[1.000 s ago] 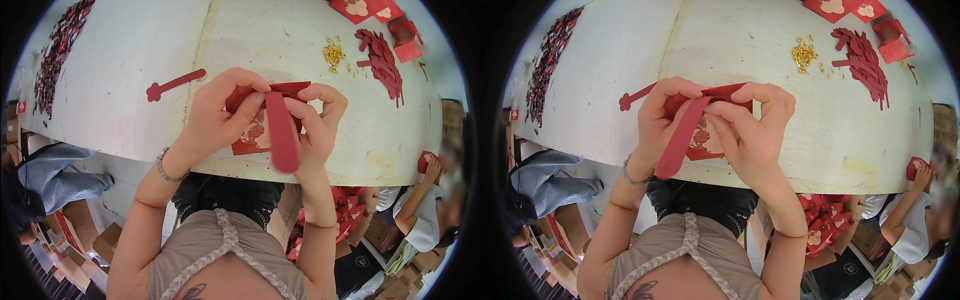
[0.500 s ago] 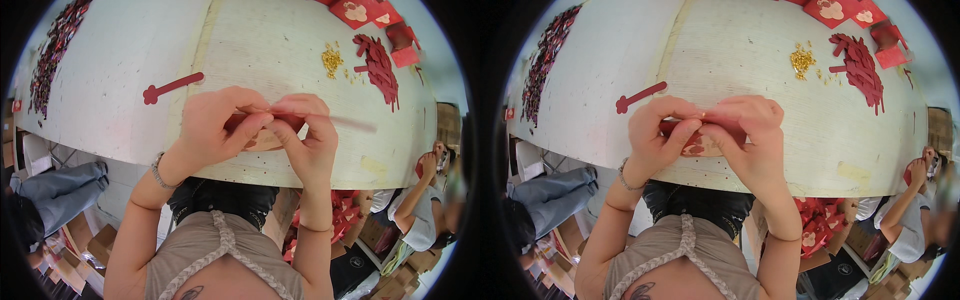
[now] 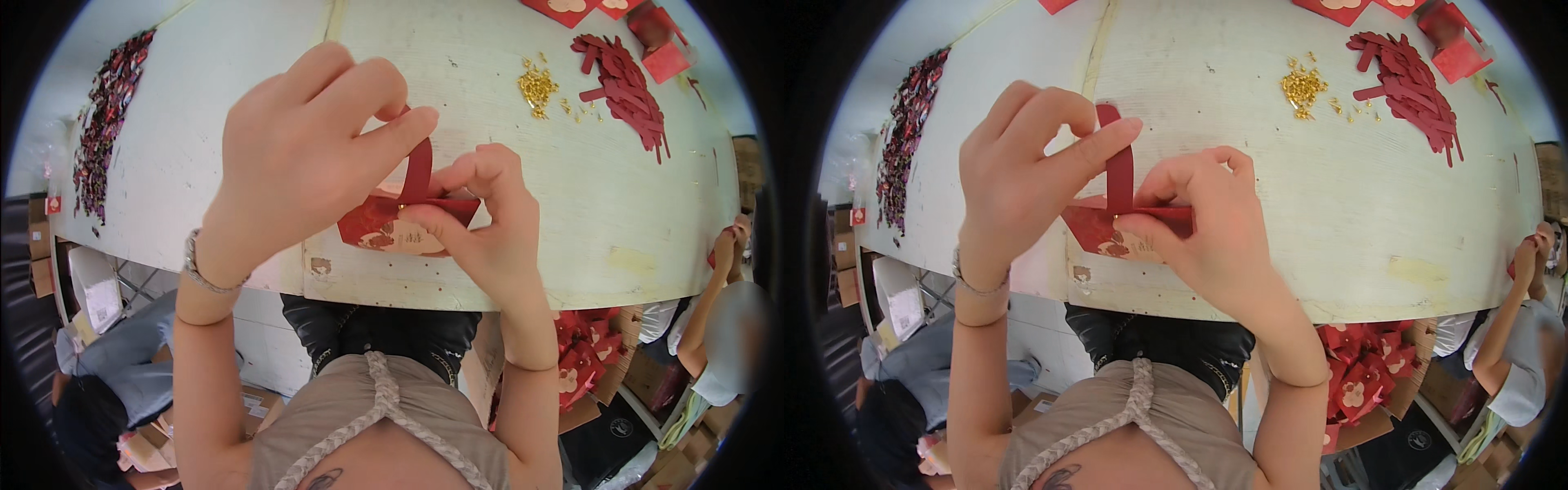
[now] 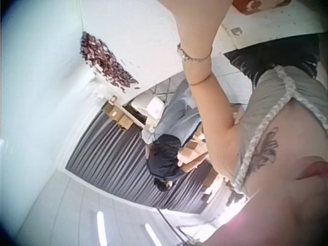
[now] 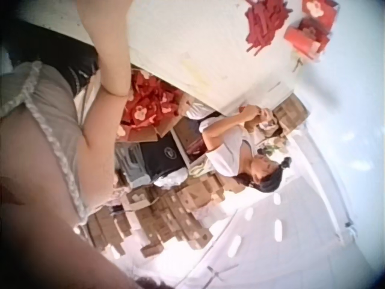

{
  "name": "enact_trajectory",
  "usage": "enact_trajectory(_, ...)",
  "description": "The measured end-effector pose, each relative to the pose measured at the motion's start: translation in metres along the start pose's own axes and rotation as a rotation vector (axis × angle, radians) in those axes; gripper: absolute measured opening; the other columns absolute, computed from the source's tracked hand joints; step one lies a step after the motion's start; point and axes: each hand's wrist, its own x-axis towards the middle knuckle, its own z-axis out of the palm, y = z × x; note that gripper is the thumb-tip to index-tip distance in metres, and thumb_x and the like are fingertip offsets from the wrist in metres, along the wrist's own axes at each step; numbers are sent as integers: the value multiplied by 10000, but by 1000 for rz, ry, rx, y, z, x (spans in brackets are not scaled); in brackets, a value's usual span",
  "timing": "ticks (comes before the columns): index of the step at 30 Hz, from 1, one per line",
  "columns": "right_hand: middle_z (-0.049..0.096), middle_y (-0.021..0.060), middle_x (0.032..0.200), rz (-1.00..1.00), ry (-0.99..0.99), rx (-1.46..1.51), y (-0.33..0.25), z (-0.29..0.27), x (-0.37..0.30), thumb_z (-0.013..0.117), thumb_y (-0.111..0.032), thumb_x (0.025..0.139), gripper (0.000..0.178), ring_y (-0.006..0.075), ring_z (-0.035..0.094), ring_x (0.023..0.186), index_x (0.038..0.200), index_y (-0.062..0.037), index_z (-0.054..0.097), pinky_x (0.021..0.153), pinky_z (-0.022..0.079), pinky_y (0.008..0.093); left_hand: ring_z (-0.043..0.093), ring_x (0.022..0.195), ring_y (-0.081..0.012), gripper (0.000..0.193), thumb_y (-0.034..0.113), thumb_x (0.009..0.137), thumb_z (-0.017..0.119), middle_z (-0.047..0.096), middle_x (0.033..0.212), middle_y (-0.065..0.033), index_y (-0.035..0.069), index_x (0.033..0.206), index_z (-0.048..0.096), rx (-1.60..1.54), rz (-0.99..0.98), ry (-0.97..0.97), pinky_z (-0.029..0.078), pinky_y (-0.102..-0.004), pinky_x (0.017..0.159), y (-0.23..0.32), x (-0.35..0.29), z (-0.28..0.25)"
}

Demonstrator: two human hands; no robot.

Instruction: The person assembles small red gift boxes at a workbench. They fold the red paper, insert a gold decorative element, and attach a red ribbon to each box, then place the finished boxes in a pile.

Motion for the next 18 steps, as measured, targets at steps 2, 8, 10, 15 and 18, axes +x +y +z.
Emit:
enact_trajectory(2,602,-39,698,-93,-35,-84,-2,-4,0,771,-112,671,233,150,532,644,768,-126,560,857,340,353,548,637,-160,298,-3,630,646,582,786,-23,88,905,715,-165,-215,-24,434,-246,508,10,-5,-2)
enact_trajectory(8,624,-31,788,-329,-9,-104,7,-3,-3,760,-82,658,243,151,533,663,758,-106,540,832,378,367,638,728,-143,191,-114,770,554,665,824,-85,-11,868,681,-834,-802,-141,511,-233,615,25,-26,-5)
enact_trajectory(10,621,-24,796,-313,-9,-88,10,-6,-5,759,-79,655,244,152,550,683,760,-104,540,824,388,372,650,732,-122,135,-71,799,605,692,854,-76,-9,898,671,-979,-1006,-162,517,-230,649,32,-31,-4)
enact_trajectory(15,614,-13,793,-324,1,-86,8,-7,-6,736,-82,678,213,143,584,735,766,-112,544,839,392,377,654,765,-159,118,-94,886,488,674,922,-174,-77,976,561,-1236,-930,-7,545,-255,669,41,-45,-3)
enact_trajectory(18,615,-13,790,-321,12,-94,7,-6,-6,719,-86,698,191,140,585,737,767,-113,543,852,389,376,659,796,-173,114,-102,886,475,670,927,-187,-81,977,540,-1211,-836,2,548,-266,683,39,-53,1)
